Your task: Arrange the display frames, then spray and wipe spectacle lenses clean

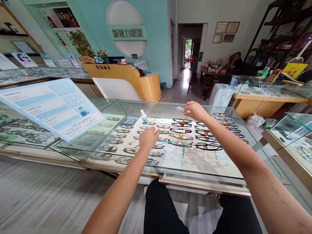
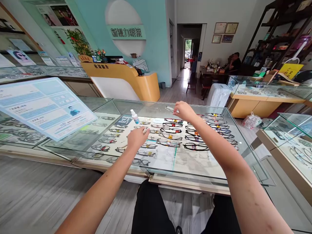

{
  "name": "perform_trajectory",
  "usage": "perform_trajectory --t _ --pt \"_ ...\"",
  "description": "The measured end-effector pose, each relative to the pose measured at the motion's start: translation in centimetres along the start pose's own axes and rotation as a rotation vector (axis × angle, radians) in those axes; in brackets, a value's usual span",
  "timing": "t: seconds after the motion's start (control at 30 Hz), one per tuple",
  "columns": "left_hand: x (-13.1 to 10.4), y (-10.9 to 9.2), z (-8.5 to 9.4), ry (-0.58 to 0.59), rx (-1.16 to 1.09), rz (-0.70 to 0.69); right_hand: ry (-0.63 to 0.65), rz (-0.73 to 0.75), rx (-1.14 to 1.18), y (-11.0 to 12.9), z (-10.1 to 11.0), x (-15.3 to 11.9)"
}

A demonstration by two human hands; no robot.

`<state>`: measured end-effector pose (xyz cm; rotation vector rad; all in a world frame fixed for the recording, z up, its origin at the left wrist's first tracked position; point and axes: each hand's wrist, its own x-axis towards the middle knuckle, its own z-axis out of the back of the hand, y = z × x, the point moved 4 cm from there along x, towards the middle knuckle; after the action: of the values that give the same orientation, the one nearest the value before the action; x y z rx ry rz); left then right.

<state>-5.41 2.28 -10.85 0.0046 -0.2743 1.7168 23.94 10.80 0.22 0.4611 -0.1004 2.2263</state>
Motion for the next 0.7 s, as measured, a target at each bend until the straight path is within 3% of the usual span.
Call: perform_trajectory --t 0.13,0.33,0.53,0.7 --pt "0.0 -0.1 -0.1 -0.006 0.005 0.001 0.242 -0.044 -0.188 -1.2 -3.8 2.7" --pt "0.0 -0.3 -0.2 -0.004 -0.003 -0.008 0.364 -0.033 -0.253 -2.2 -6.8 4.9" --pt "0.1 -0.3 -0.3 0.021 -0.020 0.002 0.417 -0.038 -0.293 -2.3 -8.1 5.6" --pt "0.3 -0.2 -0.4 0.024 -0.023 0.002 0.427 -0.069 -0.296 -2.1 -7.2 5.4"
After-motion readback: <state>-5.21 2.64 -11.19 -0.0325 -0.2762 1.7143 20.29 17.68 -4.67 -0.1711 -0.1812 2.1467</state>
